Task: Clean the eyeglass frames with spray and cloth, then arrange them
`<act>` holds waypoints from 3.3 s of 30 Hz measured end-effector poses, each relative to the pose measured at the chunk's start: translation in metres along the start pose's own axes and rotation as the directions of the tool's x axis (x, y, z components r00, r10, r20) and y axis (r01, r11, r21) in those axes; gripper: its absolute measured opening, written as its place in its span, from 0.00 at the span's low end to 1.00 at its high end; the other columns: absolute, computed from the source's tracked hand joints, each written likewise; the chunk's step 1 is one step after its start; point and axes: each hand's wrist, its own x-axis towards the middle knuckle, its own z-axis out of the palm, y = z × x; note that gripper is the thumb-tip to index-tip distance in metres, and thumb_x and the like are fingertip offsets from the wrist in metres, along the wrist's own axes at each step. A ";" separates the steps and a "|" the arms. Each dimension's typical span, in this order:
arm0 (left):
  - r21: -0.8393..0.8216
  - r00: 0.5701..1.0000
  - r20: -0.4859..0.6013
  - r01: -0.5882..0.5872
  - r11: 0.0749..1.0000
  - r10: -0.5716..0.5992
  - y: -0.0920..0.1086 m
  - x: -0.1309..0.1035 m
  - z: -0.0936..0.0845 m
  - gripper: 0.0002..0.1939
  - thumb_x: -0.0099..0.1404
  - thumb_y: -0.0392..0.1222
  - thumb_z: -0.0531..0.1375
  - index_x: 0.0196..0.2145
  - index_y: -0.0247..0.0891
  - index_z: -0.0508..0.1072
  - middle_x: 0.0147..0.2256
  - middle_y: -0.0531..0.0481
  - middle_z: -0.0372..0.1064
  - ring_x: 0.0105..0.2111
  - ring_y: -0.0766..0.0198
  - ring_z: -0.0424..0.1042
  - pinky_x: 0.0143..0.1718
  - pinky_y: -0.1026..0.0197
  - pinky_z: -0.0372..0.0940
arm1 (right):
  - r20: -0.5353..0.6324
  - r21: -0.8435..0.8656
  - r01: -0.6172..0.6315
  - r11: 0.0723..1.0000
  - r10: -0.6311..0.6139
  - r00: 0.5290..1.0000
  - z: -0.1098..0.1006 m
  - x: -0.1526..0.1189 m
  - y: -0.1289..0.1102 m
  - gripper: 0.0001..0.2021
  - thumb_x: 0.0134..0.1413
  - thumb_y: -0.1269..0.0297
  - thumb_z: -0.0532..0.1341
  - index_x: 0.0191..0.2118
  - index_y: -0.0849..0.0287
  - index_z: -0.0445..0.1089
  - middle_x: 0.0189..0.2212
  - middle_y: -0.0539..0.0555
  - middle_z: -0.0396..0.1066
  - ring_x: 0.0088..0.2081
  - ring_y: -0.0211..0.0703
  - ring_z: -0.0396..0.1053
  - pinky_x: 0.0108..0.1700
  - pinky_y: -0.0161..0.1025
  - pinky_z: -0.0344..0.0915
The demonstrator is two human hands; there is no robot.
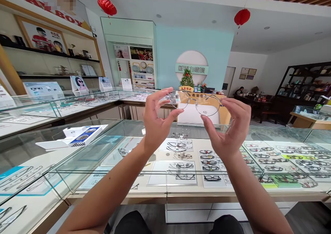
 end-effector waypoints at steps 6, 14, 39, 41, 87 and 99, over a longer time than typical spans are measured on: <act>0.021 1.000 0.000 -0.018 1.000 0.018 -0.001 -0.003 0.000 0.29 0.70 0.55 0.69 0.63 0.52 0.64 0.59 0.42 0.71 0.59 0.51 0.75 0.48 0.50 0.75 | 0.015 0.034 -0.027 0.999 0.027 1.000 0.000 -0.002 0.006 0.26 0.61 0.57 0.70 0.62 0.43 0.63 0.53 0.59 0.69 0.56 0.60 0.71 0.57 0.66 0.76; 0.129 0.981 -0.088 -0.158 0.979 0.170 0.010 -0.005 -0.002 0.30 0.66 0.53 0.72 0.60 0.55 0.65 0.53 0.47 0.71 0.56 0.52 0.73 0.50 0.46 0.72 | 0.095 0.136 -0.118 0.984 0.106 0.990 0.002 -0.011 0.027 0.28 0.63 0.56 0.68 0.65 0.44 0.62 0.57 0.60 0.68 0.61 0.61 0.70 0.63 0.67 0.70; 0.205 0.993 -0.088 -0.055 0.977 0.074 0.011 -0.001 0.003 0.30 0.68 0.60 0.69 0.61 0.50 0.68 0.54 0.45 0.72 0.55 0.51 0.74 0.53 0.44 0.72 | 0.189 0.337 -0.302 0.892 0.250 0.950 0.017 -0.013 0.033 0.23 0.65 0.55 0.67 0.61 0.44 0.60 0.55 0.56 0.70 0.59 0.51 0.72 0.65 0.57 0.70; 0.190 0.997 -0.078 -0.013 0.982 0.028 0.005 -0.006 0.004 0.29 0.69 0.59 0.69 0.62 0.49 0.68 0.54 0.46 0.73 0.54 0.53 0.75 0.50 0.47 0.72 | 0.172 0.298 -0.290 0.910 0.248 0.953 0.017 -0.013 0.033 0.25 0.64 0.54 0.67 0.62 0.44 0.60 0.54 0.56 0.68 0.57 0.51 0.72 0.64 0.57 0.71; -0.229 0.626 0.148 0.775 0.590 -0.765 -0.169 -0.154 0.052 0.28 0.59 0.50 0.77 0.52 0.41 0.72 0.52 0.42 0.76 0.52 0.51 0.80 0.52 0.48 0.76 | 0.476 0.338 -0.890 0.307 0.760 0.443 0.120 -0.180 0.145 0.25 0.50 0.52 0.78 0.50 0.51 0.71 0.50 0.57 0.77 0.54 0.51 0.75 0.67 0.58 0.69; -0.155 0.535 0.181 0.844 0.514 -0.825 -0.210 -0.218 0.061 0.29 0.56 0.47 0.78 0.50 0.40 0.72 0.48 0.42 0.80 0.51 0.52 0.81 0.58 0.45 0.72 | 0.578 0.177 -0.966 0.189 0.774 0.258 0.130 -0.247 0.186 0.29 0.44 0.49 0.79 0.49 0.51 0.71 0.50 0.55 0.78 0.54 0.50 0.76 0.67 0.56 0.67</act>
